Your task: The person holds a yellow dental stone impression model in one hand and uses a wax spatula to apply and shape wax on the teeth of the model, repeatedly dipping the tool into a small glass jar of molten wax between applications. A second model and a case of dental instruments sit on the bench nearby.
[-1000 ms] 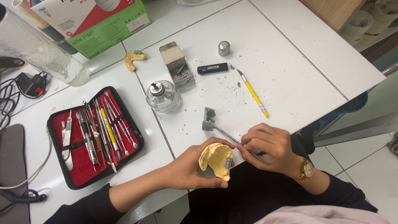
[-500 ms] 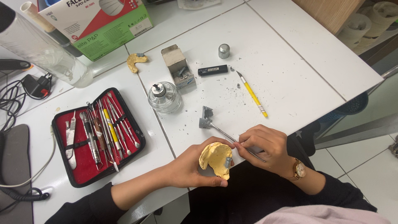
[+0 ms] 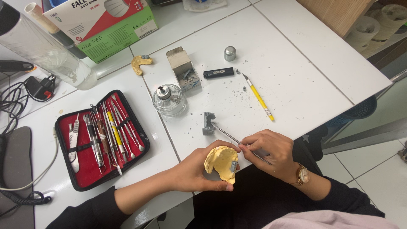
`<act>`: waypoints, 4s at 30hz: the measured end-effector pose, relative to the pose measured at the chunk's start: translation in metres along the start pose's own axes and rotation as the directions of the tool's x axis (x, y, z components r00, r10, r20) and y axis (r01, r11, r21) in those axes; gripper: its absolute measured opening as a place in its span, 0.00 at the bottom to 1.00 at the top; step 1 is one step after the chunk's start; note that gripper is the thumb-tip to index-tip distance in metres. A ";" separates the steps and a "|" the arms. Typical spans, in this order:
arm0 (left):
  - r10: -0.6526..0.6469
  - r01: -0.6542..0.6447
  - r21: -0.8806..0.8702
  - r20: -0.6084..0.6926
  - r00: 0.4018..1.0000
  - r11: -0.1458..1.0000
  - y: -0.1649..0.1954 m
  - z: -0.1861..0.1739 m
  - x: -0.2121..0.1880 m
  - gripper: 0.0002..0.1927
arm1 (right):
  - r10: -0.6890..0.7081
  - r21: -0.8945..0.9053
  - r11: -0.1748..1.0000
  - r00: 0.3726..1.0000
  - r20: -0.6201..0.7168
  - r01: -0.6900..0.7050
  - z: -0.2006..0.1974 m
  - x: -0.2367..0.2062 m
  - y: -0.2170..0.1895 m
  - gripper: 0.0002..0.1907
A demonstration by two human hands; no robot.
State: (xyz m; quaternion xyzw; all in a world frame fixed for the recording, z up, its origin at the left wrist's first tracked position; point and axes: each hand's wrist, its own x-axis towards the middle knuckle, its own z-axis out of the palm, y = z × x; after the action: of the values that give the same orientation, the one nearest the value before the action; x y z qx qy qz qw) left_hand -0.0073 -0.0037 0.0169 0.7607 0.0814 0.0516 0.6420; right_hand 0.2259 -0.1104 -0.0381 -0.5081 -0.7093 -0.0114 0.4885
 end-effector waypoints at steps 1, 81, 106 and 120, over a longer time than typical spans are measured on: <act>-0.004 0.004 0.004 0.000 1.000 1.000 0.000 0.000 0.000 0.41 | -0.004 -0.001 1.000 1.000 -0.008 0.004 0.001 0.000 0.000 0.09; 0.087 0.012 0.217 -0.441 0.893 0.976 -0.001 0.012 0.005 0.36 | 0.141 0.849 0.503 0.984 0.108 -0.166 -0.032 0.001 0.049 0.07; 0.035 0.057 0.243 -0.360 0.932 0.968 -0.005 0.005 0.003 0.37 | 0.112 0.757 0.629 0.984 0.139 -0.178 -0.019 -0.008 0.036 0.16; 0.033 0.046 0.215 -0.351 0.936 0.976 -0.008 0.004 0.002 0.37 | 0.110 0.715 0.671 0.980 0.163 -0.194 -0.020 -0.008 0.031 0.18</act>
State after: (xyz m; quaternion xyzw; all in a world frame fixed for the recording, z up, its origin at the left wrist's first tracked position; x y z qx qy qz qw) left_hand -0.0045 -0.0061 0.0083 0.8050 0.2029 0.1755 0.5291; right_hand 0.2625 -0.1113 -0.0485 -0.3297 -0.6353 0.3386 0.6108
